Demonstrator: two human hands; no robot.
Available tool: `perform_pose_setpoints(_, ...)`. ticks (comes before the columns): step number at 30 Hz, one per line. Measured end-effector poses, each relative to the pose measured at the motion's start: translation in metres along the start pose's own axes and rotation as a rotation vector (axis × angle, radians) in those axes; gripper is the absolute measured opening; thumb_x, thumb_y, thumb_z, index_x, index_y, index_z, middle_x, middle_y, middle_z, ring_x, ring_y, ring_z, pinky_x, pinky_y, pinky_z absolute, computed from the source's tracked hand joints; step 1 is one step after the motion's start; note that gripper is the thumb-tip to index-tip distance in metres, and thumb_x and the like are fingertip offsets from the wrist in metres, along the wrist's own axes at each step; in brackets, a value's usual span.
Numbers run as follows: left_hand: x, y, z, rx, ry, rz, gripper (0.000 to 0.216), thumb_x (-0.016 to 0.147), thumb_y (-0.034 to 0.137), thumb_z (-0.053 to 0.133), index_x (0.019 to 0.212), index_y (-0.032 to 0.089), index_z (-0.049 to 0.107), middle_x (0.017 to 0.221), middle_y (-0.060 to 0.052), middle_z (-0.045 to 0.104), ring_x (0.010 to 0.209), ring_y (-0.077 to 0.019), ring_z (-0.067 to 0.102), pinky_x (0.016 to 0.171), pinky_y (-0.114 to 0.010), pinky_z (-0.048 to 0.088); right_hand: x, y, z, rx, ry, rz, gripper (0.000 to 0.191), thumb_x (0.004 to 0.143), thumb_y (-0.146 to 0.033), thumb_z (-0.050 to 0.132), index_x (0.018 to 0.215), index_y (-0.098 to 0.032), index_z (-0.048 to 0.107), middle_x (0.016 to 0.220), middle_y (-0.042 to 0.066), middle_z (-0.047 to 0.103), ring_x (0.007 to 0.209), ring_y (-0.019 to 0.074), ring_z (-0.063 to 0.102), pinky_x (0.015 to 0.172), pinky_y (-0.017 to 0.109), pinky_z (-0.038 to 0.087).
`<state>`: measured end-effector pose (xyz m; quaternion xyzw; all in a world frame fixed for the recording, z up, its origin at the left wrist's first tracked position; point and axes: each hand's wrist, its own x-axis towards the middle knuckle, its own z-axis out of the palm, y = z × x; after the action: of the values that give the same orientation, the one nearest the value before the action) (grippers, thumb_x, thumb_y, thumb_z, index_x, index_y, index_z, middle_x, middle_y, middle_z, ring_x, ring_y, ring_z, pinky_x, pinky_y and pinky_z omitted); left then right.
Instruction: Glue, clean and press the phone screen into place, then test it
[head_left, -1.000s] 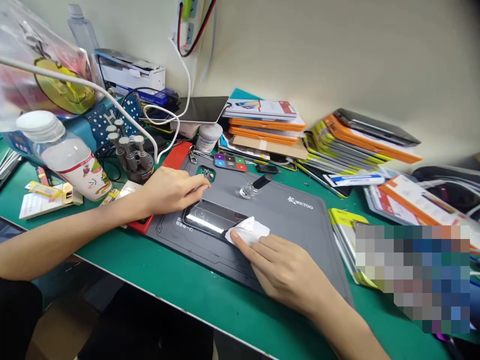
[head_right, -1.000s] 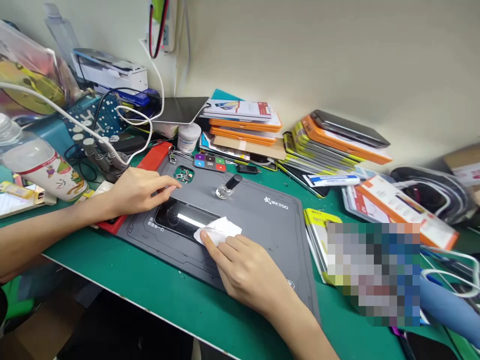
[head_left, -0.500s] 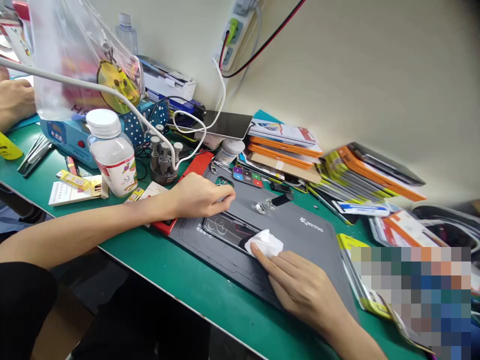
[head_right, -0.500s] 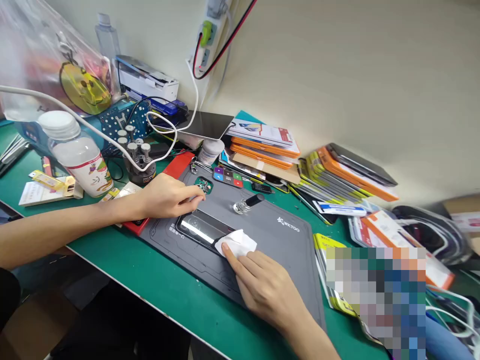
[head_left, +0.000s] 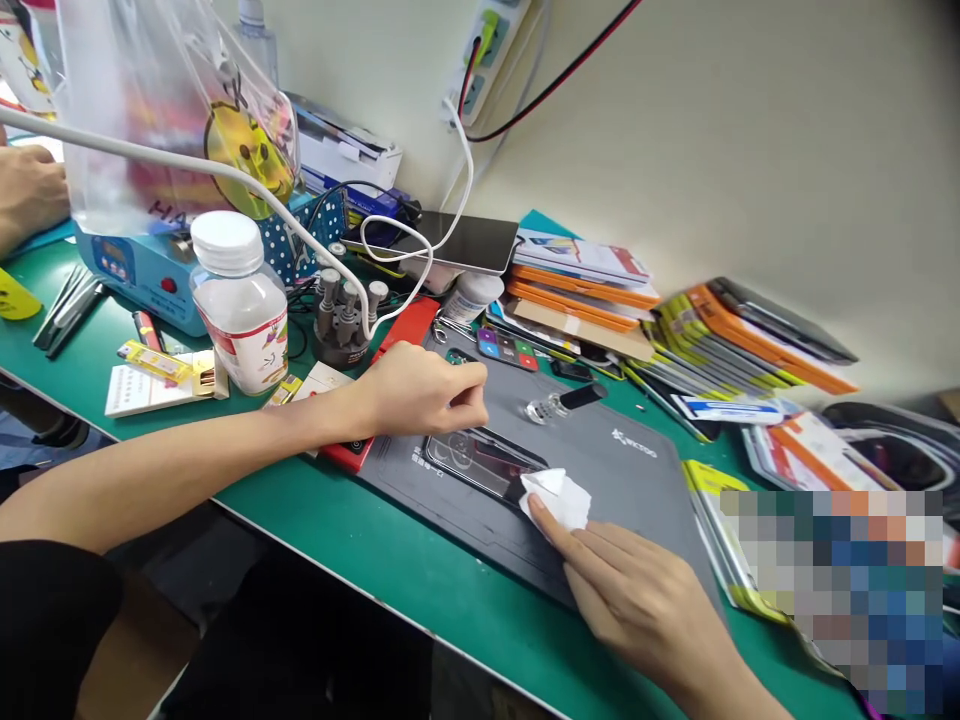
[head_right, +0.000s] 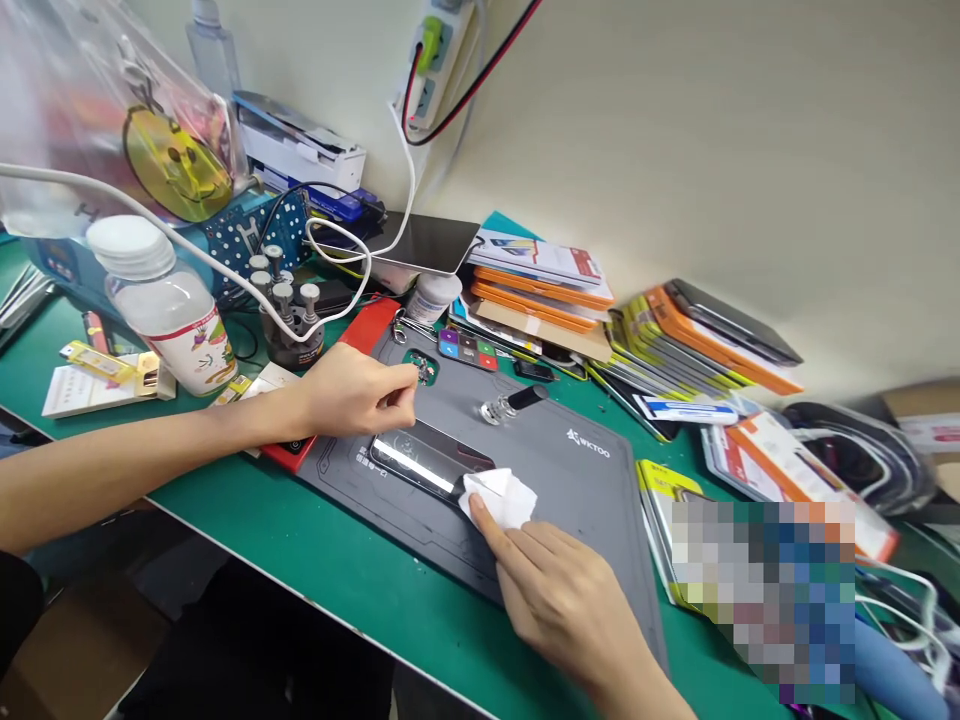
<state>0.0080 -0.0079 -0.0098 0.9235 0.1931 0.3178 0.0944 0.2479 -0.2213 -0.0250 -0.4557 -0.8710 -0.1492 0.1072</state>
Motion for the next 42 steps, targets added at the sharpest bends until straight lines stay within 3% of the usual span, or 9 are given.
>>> perform_pose_setpoints(7,0.0,-0.002,0.002,0.05,0.007,0.027,0.024,0.089,0.032,0.05,0.07,0.021,0.06,0.051,0.0,0.059,0.046,-0.0155,0.053,0.052,-0.028,0.018,0.017,-0.015,0.0,-0.136,0.005,0.0,0.076,0.099,-0.003,0.048,0.17,-0.004,0.021,0.063,-0.004,0.058,0.055,0.0171,0.056,0.056,0.032,0.045)
perform_pose_setpoints(14,0.001,-0.004,0.001,0.056,0.048,0.078,0.025,0.087,0.032,0.05,0.064,0.021,0.055,0.051,0.0,0.058,0.044,-0.0162,0.053,0.05,-0.029,0.017,0.004,-0.009,-0.007,-0.162,-0.042,0.069,0.07,0.096,-0.002,0.049,0.164,-0.009,0.036,0.069,-0.001,0.068,0.059,0.0173,0.062,0.06,0.031,0.048)
perform_pose_setpoints(21,0.001,-0.006,-0.003,0.048,0.064,0.072,0.023,0.086,0.028,0.049,0.065,0.021,0.057,0.051,0.0,0.06,0.044,-0.0157,0.053,0.05,-0.029,0.019,0.004,-0.018,-0.008,-0.147,-0.035,0.066,0.069,0.094,-0.002,0.05,0.162,-0.007,0.039,0.065,-0.003,0.064,0.056,0.0168,0.058,0.058,0.031,0.045)
perform_pose_setpoints(26,0.003,-0.006,-0.003,0.047,0.083,0.04,0.022,0.086,0.028,0.049,0.069,0.021,0.061,0.054,0.0,0.064,0.046,-0.0155,0.055,0.051,-0.028,0.02,0.003,-0.014,-0.007,-0.145,-0.056,0.121,0.052,0.096,-0.004,0.049,0.146,-0.009,0.061,0.065,-0.001,0.065,0.057,0.0156,0.057,0.059,0.03,0.041)
perform_pose_setpoints(30,0.003,-0.007,-0.004,0.07,0.094,0.09,0.023,0.085,0.028,0.048,0.068,0.021,0.061,0.052,0.0,0.063,0.044,-0.0153,0.053,0.051,-0.028,0.02,0.015,-0.005,0.003,-0.165,-0.089,0.271,0.044,0.094,-0.006,0.048,0.129,-0.01,0.073,0.066,0.002,0.07,0.058,0.0158,0.059,0.056,0.031,0.036)
perform_pose_setpoints(33,0.003,-0.008,-0.003,0.084,0.114,0.097,0.023,0.084,0.027,0.046,0.07,0.021,0.063,0.053,-0.001,0.065,0.045,-0.0156,0.054,0.051,-0.028,0.019,0.014,-0.003,0.006,-0.174,-0.125,0.358,0.047,0.093,-0.008,0.047,0.13,-0.014,0.074,0.069,0.003,0.072,0.059,0.0154,0.061,0.056,0.03,0.036)
perform_pose_setpoints(38,0.003,-0.006,-0.004,0.074,0.082,0.063,0.023,0.085,0.028,0.047,0.071,0.021,0.064,0.053,0.0,0.064,0.045,-0.0152,0.052,0.052,-0.028,0.019,0.0,0.0,0.003,-0.131,-0.126,0.318,0.049,0.094,-0.007,0.046,0.136,-0.013,0.071,0.064,0.001,0.069,0.056,0.015,0.059,0.054,0.029,0.037)
perform_pose_setpoints(42,0.003,-0.005,-0.004,0.066,0.061,0.087,0.023,0.086,0.028,0.047,0.068,0.021,0.06,0.051,0.001,0.061,0.044,-0.0144,0.05,0.052,-0.028,0.018,0.008,0.009,0.005,-0.105,-0.111,0.351,0.049,0.094,-0.007,0.044,0.132,-0.015,0.073,0.069,0.002,0.072,0.059,0.015,0.062,0.054,0.028,0.039)
